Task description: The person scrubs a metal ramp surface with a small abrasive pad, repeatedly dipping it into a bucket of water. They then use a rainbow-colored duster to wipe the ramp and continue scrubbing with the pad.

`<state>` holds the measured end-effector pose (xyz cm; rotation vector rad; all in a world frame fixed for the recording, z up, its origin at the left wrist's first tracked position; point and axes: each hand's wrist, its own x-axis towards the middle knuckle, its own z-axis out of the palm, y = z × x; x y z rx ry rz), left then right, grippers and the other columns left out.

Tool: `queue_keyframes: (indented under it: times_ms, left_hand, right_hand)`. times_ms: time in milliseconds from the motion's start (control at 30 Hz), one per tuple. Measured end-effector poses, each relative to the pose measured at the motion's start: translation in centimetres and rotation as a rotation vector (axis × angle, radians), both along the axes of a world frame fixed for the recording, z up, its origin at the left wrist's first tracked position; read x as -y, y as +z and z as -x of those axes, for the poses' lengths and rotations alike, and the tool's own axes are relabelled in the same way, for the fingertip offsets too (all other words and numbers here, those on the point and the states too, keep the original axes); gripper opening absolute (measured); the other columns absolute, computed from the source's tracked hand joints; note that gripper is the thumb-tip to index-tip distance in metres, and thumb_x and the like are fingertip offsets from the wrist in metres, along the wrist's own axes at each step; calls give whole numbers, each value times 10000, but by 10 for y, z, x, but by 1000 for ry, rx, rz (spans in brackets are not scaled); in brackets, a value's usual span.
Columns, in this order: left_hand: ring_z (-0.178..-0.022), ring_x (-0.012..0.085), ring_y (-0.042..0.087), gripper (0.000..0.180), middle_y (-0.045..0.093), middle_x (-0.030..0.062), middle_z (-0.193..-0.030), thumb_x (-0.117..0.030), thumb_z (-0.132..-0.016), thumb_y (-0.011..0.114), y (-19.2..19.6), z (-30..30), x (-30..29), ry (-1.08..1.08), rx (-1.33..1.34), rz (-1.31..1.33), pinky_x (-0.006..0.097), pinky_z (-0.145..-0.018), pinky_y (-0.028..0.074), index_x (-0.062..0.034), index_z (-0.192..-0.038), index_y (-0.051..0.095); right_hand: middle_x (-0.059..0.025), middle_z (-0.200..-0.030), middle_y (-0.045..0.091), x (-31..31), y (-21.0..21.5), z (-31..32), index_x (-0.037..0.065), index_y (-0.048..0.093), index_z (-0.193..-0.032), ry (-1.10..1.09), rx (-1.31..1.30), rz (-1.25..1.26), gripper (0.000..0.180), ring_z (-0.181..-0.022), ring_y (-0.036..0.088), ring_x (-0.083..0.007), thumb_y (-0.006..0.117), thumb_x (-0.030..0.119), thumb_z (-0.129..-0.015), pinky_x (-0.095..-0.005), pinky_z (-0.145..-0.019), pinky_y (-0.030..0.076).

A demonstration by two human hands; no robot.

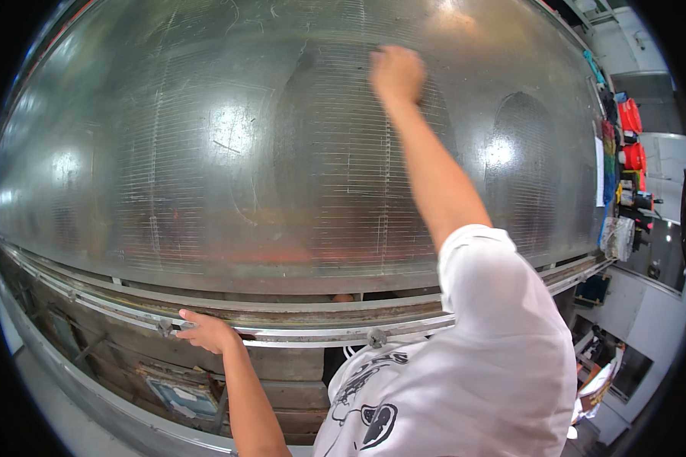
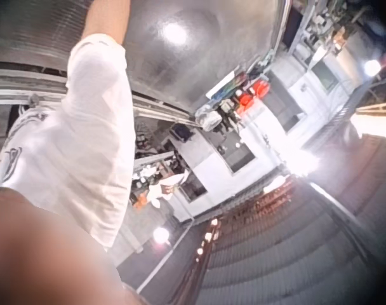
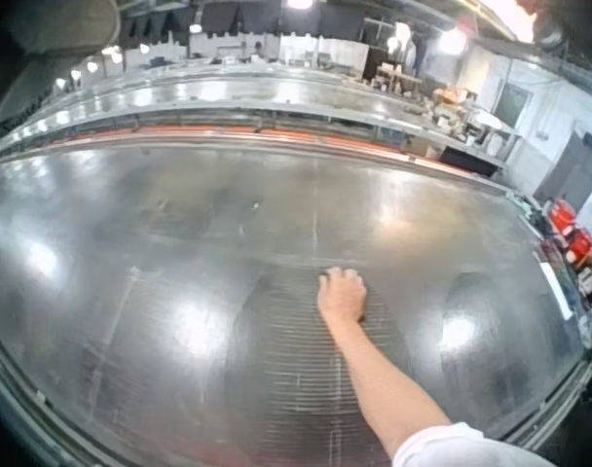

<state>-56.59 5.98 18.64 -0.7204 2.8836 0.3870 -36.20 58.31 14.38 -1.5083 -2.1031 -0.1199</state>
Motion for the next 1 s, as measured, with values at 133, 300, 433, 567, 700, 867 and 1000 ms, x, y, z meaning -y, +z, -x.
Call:
queue_keyframes:
  times_ms: [133,300,433,567,700,867,1000]
  left_hand:
    - [-1300,498,558,926,437,320,-1515,-722,-1049,203,8,0,0,13,-23,18,599,-1025,530,-30,-1657,119]
    - [-1298,504,557,922,431,313,-1531,-723,-1049,217,6,-2,17,57,-27,-21,592,-1042,523,-41,-1661,117]
    - [-1296,514,554,922,434,326,-1522,-720,-1051,231,6,-7,9,62,-12,-8,599,-1045,518,-37,-1661,125]
    - [-1311,511,547,928,430,334,-1525,-716,-1052,236,1,-4,-7,20,-17,16,604,-1043,518,-20,-1657,137]
    - [-1312,519,544,913,414,323,-1545,-704,-1056,239,6,-2,3,40,-34,5,616,-1057,512,-23,-1655,133]
    - [-1318,535,528,882,385,361,-1540,-667,-1071,236,13,0,10,32,-27,-69,620,-1074,506,-15,-1647,91]
    - [-1369,559,459,880,306,395,-1561,-607,-1089,315,9,-3,32,-14,-68,-317,606,-1100,491,3,-1650,19]
  right_hand:
    - [-191,-982,631,163,7,105,8,688,-970,526,4,252,250,-953,600,-324,538,206,-1000,-496,-825,502]
    - [-83,-876,663,243,24,-54,180,735,-1141,947,-15,489,212,-916,656,-281,686,190,-934,-447,-793,486]
    - [-94,-896,673,49,-1,-108,109,719,-1111,403,15,-21,188,-885,625,-333,632,204,-974,-496,-781,486]
    - [-152,-1101,708,-42,7,2,117,742,-1191,-140,-18,9,279,-1051,674,-348,617,290,-1011,-489,-830,552]
    - [-138,-980,694,127,8,149,79,734,-974,447,242,199,169,-923,685,-304,584,154,-958,-457,-718,551]
    - [-109,-970,661,269,9,78,130,753,-1012,853,-199,195,178,-950,648,-292,632,217,-914,-452,-844,497]
    - [-128,-1019,748,184,31,-61,106,776,-1051,379,-55,82,195,-985,676,-337,651,204,-938,-480,-868,531]
